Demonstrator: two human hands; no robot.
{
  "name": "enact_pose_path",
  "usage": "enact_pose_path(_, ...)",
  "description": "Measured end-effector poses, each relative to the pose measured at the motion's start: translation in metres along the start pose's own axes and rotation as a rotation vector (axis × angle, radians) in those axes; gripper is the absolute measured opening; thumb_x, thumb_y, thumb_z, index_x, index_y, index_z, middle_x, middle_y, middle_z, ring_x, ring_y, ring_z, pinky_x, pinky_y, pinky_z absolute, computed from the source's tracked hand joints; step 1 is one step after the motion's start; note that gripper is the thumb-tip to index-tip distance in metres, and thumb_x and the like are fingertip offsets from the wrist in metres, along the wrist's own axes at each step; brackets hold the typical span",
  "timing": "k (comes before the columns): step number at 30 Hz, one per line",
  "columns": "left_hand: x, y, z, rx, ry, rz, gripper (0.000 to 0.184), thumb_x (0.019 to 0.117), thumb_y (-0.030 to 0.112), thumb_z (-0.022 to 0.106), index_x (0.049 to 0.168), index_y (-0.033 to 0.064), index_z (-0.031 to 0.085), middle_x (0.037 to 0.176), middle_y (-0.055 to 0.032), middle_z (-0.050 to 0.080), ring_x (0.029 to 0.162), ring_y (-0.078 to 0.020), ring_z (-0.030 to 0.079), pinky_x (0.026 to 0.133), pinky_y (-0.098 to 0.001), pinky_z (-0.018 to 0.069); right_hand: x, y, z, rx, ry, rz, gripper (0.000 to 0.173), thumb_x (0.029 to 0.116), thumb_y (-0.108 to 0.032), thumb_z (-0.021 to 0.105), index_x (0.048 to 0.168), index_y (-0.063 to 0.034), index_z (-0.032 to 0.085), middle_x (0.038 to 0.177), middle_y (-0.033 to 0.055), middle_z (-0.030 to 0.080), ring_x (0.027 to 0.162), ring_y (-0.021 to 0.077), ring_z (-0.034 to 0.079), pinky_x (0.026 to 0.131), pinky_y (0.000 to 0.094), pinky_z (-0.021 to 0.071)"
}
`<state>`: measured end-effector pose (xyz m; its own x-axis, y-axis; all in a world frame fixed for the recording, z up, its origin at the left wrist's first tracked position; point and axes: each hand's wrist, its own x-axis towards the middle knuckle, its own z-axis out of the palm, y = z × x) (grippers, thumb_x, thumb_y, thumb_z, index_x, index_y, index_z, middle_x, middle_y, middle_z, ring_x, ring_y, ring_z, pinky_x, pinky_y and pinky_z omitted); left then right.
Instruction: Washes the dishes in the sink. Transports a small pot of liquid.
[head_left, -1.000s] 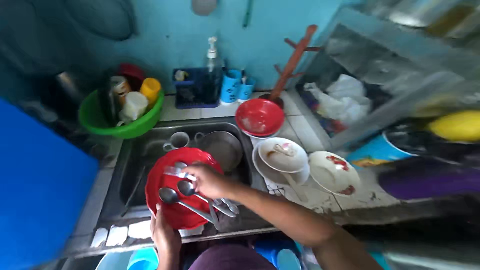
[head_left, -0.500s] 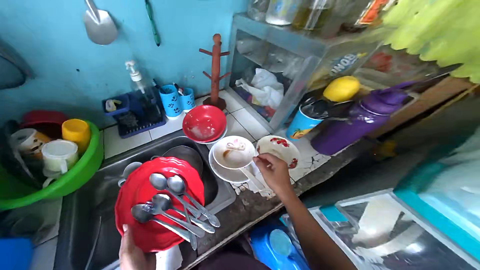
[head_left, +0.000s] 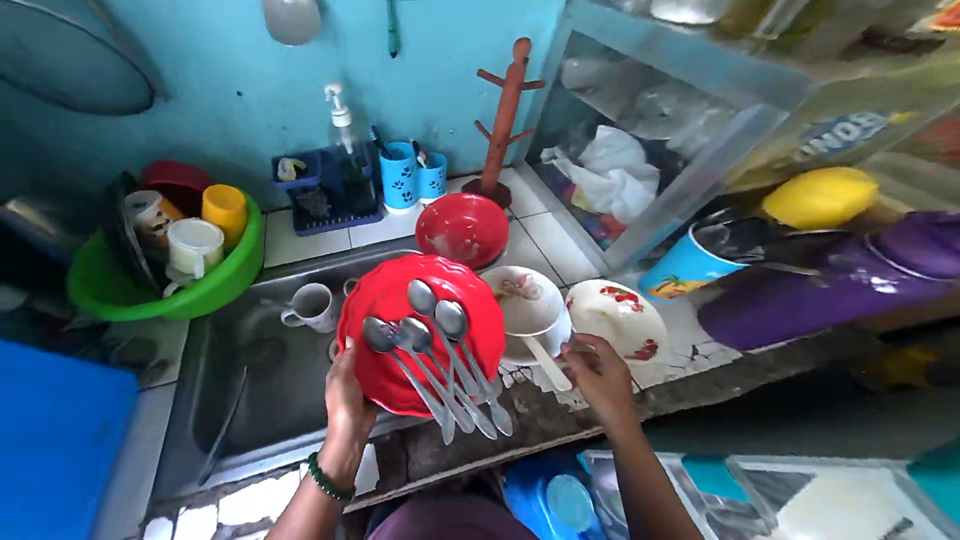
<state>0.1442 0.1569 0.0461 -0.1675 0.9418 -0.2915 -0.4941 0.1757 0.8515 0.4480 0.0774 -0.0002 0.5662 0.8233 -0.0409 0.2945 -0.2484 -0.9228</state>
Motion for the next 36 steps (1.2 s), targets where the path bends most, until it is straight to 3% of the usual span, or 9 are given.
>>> enact_pose_path(2,0.001,-0.001,-0.009,0.011,0.030,-0.003,0.035,0.1131,0.023,0.033,0.130,-0.0010,0.053,0.106,-0.0109,0.070,0.093,-0.0155,0.071,0.081,-0.0347,0.0613,0.004,0.000,0.007,0.075,0.009,0.026,0.041,0.1012,-0.011,0.060,0.135,0.0092,0.048,0.097,0.0174,0.066,0.075,0.0156,0.067,0.070,0.0343,0.0584)
enact_pose_path(8,0.008,0.000,-0.036,0.008,0.126,0.055,0.032,0.1127,0.022,0.034,0.125,-0.0009,0.054,0.100,-0.0099,0.070,0.089,-0.0151,0.072,0.077,-0.0355,0.0619,0.011,-0.005,0.017,0.214,0.034,0.083,0.050,0.0965,0.000,0.060,0.141,0.0065,0.037,0.102,0.0194,0.062,0.072,0.0179,0.068,0.063,0.0357,0.0605)
enact_pose_path(10,0.009,0.001,-0.041,0.023,0.149,0.079,0.033,0.1127,0.023,0.035,0.126,-0.0003,0.053,0.101,-0.0092,0.070,0.090,-0.0144,0.071,0.078,-0.0352,0.0616,0.012,-0.006,0.016,0.189,0.039,0.039,0.048,0.0916,0.006,0.059,0.137,0.0076,0.042,0.102,0.0185,0.064,0.071,0.0141,0.065,0.062,0.0314,0.0565)
enact_pose_path(13,0.007,0.003,-0.049,0.056,0.152,0.100,0.034,0.1128,0.024,0.034,0.128,0.0003,0.053,0.103,-0.0082,0.069,0.092,-0.0132,0.070,0.080,-0.0339,0.0608,0.015,0.000,0.011,0.120,0.033,-0.005,0.035,0.0874,0.007,0.060,0.122,0.0098,0.057,0.086,0.0120,0.060,0.063,0.0109,0.056,0.059,0.0287,0.0516)
enact_pose_path(18,0.002,-0.007,-0.052,0.120,0.150,0.062,0.032,0.1121,0.021,0.037,0.126,-0.0020,0.055,0.102,-0.0088,0.070,0.089,-0.0128,0.071,0.079,-0.0328,0.0608,0.003,-0.004,-0.002,0.168,0.066,0.009,0.022,0.0865,0.008,0.059,0.108,0.0067,0.063,0.073,0.0009,0.057,0.055,0.0032,0.052,0.054,0.0206,0.0487)
enact_pose_path(22,-0.002,-0.028,-0.030,0.159,0.048,-0.025,0.032,0.1120,0.021,0.038,0.124,-0.0031,0.056,0.098,-0.0097,0.071,0.085,-0.0142,0.071,0.076,-0.0338,0.0615,-0.002,-0.020,-0.023,0.202,0.097,-0.035,0.020,0.0852,0.006,0.059,0.105,0.0043,0.064,0.073,-0.0018,0.058,0.054,0.0016,0.052,0.052,0.0195,0.0491)
enact_pose_path(29,0.003,-0.082,0.041,0.192,-0.115,-0.114,0.033,0.1116,0.019,0.042,0.119,-0.0074,0.060,0.100,-0.0171,0.070,0.088,-0.0198,0.070,0.082,-0.0385,0.0600,-0.009,-0.051,-0.047,0.200,0.122,-0.130,0.019,0.0846,0.006,0.059,0.102,-0.0016,0.062,0.067,-0.0090,0.057,0.053,-0.0011,0.056,0.053,0.0184,0.0536)
enact_pose_path(32,0.007,-0.098,0.057,0.322,-0.148,-0.137,0.036,0.1114,0.022,0.043,0.123,-0.0075,0.060,0.106,-0.0209,0.068,0.095,-0.0227,0.069,0.087,-0.0409,0.0577,-0.013,-0.057,-0.043,0.225,0.097,-0.146,0.019,0.0848,0.006,0.059,0.101,-0.0044,0.062,0.065,-0.0115,0.059,0.052,-0.0019,0.058,0.053,0.0178,0.0543)
enact_pose_path(36,0.009,-0.095,0.062,0.510,-0.348,-0.177,0.051,0.1122,0.031,0.040,0.150,-0.0040,0.040,0.138,-0.0263,0.056,0.121,-0.0291,0.061,0.101,-0.0435,0.0521,-0.014,-0.063,-0.025,0.202,0.024,-0.174,0.018,0.0874,0.005,0.059,0.105,0.0013,0.062,0.072,-0.0070,0.062,0.056,-0.0015,0.059,0.055,0.0179,0.0536)
